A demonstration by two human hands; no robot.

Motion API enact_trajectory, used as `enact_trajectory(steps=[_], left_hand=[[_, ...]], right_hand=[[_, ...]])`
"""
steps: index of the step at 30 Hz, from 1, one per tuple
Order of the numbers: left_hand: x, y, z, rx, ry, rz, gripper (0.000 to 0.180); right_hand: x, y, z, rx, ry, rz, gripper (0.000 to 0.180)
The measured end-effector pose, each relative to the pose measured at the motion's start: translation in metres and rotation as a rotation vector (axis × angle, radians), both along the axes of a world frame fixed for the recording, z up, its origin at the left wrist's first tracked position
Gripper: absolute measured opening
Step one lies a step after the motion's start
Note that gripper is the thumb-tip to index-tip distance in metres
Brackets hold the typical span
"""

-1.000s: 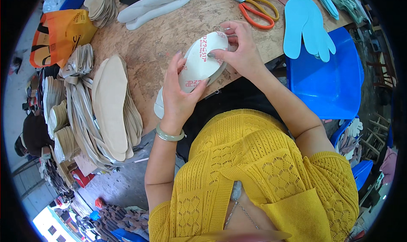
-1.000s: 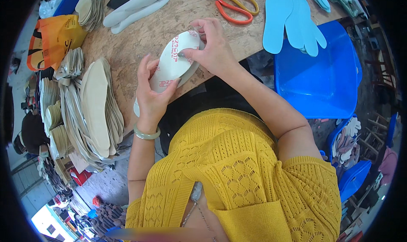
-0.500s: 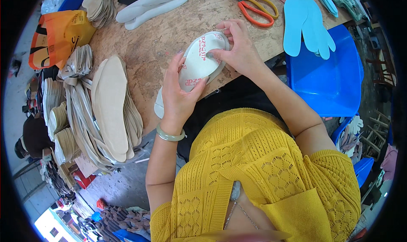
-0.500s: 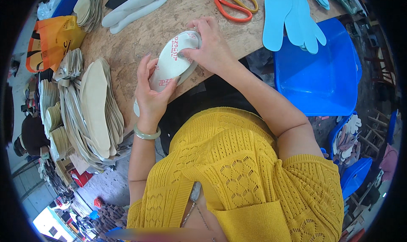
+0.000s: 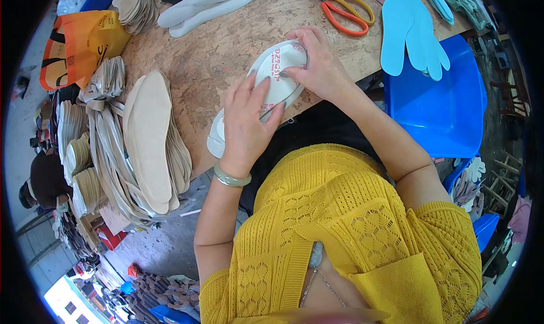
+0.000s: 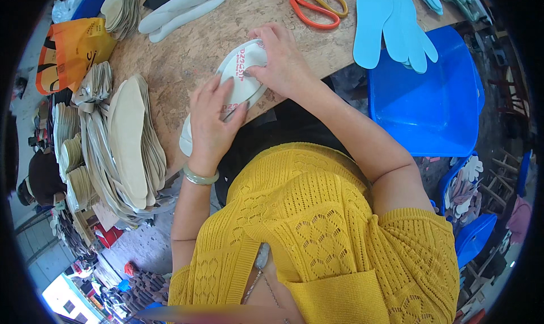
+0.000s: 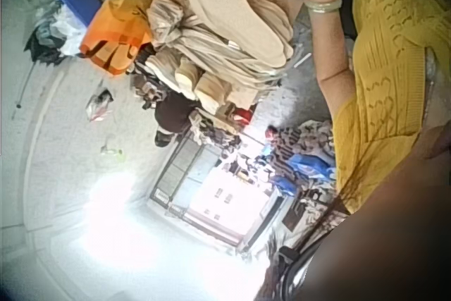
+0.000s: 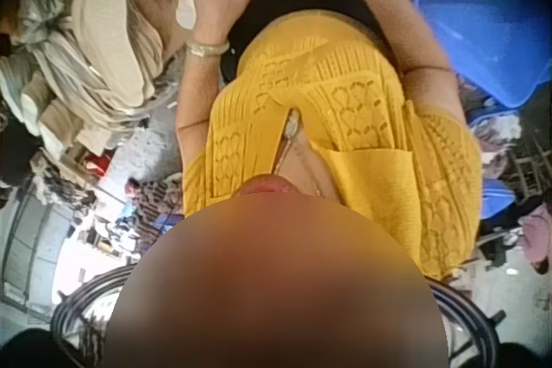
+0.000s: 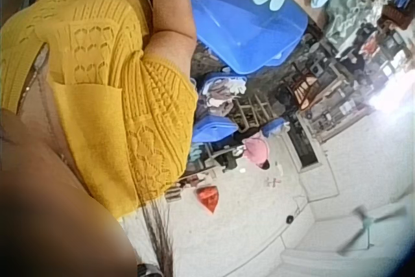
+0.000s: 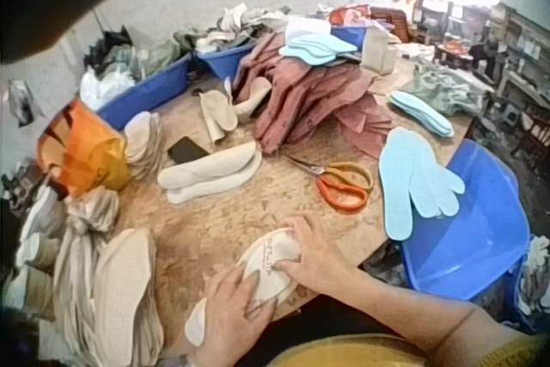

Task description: Sorting, inspecting, and trimming shoe insole components in a workshop environment.

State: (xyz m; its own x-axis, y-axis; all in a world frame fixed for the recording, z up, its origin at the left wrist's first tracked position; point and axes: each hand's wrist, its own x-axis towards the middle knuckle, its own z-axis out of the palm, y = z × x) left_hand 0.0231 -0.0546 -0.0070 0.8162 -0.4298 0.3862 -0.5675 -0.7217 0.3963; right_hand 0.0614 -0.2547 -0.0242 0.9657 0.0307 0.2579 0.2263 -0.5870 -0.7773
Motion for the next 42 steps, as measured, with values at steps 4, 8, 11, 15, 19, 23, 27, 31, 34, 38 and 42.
enact_trajectory(steps=[4, 8, 11, 15, 19, 23, 27, 31, 34, 38, 42], left_hand=[[-0.003, -0.004, 0.005, 0.135, -0.110, -0.032, 0.042], [-0.001, -0.003, 0.000, 0.104, -0.107, -0.050, 0.040], [-0.001, -0.004, 0.008, 0.056, -0.181, -0.082, 0.037], [-0.056, 0.001, 0.008, -0.121, -0.031, -0.284, 0.030], [-0.096, 0.001, -0.011, -0.127, 0.557, -0.233, 0.022], [-0.097, -0.005, -0.007, -0.992, 1.013, 0.010, 0.032], [-0.077, -0.013, 0.018, -1.703, 0.830, 0.239, 0.030], [-0.044, 0.011, 0.016, -1.501, 0.743, 0.145, 0.023], [-0.041, 0.007, 0.032, -1.199, 0.790, 0.039, 0.023], [-0.032, 0.012, 0.045, -0.924, 0.905, -0.039, 0.024], [-0.019, -0.004, 0.058, -0.999, 0.940, 0.017, 0.026]], right_hand=[[0.000, -0.003, 0.002, -0.120, -0.169, 0.063, 0.058], [0.007, -0.015, 0.006, -0.457, -0.357, 0.463, 0.065], [0.007, -0.029, 0.005, -0.593, -0.246, 0.639, 0.072], [-0.013, -0.035, 0.033, -0.709, -0.230, 0.729, 0.084], [-0.058, -0.045, 0.015, -0.821, -0.424, 0.522, 0.052], [-0.100, -0.039, 0.023, -0.576, -0.438, 0.346, 0.042], [-0.125, -0.030, 0.051, -0.475, -0.368, 0.514, 0.044], [-0.097, -0.039, 0.055, 0.095, -0.126, 0.212, 0.050], [-0.046, -0.015, 0.060, 0.827, 0.457, 0.395, 0.040], [-0.022, 0.007, 0.079, 0.853, 0.536, 0.403, 0.030], [-0.014, 0.020, 0.066, 1.132, 0.537, 0.403, 0.023]])
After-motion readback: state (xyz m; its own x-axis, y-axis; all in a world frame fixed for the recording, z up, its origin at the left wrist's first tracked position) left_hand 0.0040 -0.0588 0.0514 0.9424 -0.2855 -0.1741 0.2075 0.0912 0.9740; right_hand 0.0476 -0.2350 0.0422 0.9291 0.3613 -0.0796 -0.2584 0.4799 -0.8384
